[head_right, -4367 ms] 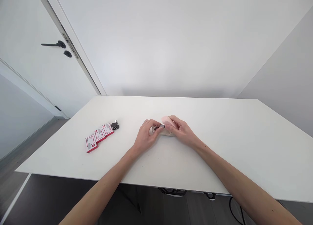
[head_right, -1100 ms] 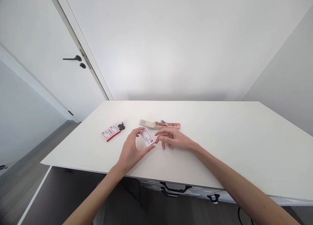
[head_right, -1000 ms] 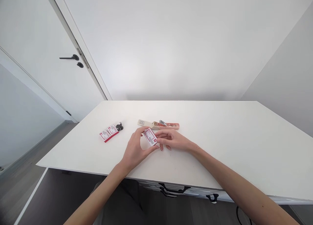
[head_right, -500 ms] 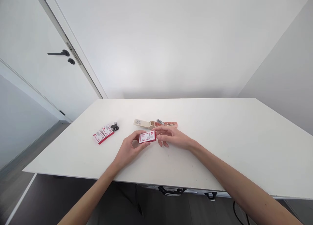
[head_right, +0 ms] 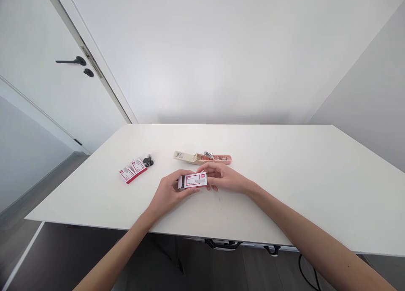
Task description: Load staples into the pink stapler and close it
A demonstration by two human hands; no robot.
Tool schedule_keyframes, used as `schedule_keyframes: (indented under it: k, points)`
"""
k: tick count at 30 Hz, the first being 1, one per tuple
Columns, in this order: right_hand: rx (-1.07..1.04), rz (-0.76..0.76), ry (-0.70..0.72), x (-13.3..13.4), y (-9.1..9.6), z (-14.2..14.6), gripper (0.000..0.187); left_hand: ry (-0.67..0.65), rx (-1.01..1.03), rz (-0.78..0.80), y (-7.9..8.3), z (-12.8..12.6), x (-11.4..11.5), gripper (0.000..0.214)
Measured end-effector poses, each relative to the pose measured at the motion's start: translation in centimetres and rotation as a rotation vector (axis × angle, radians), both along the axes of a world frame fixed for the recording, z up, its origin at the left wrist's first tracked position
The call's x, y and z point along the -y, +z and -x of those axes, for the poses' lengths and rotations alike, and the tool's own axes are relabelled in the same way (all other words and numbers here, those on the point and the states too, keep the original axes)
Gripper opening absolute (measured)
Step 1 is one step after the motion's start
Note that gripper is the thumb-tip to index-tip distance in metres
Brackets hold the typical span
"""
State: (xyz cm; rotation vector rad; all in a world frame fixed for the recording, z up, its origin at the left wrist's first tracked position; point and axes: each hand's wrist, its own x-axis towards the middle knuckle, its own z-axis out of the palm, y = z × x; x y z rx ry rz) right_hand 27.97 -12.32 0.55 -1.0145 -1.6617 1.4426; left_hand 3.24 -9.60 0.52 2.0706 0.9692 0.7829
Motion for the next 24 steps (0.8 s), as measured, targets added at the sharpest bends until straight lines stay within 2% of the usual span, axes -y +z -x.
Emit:
schedule_keyframes:
  k: [9,19,24]
  points:
    - [-0.020,-0.003,-0.165,-0.1,-0.5,-0.1,0.029,0.012,-0.015,0.020,0.1,-0.1,0.3,0.039]
    - [-0.164,0.005,-0.235,-0.8,-1.1,-1.2,0.023,0.023,-0.053,0.031,0.0,-0.1,0.1,0.042]
    - [-0.162,0.020,-0.248,-0.7,-0.9,-1.4,0.023,0.022,-0.013,-0.046,0.0,-0.1,0.3,0.041]
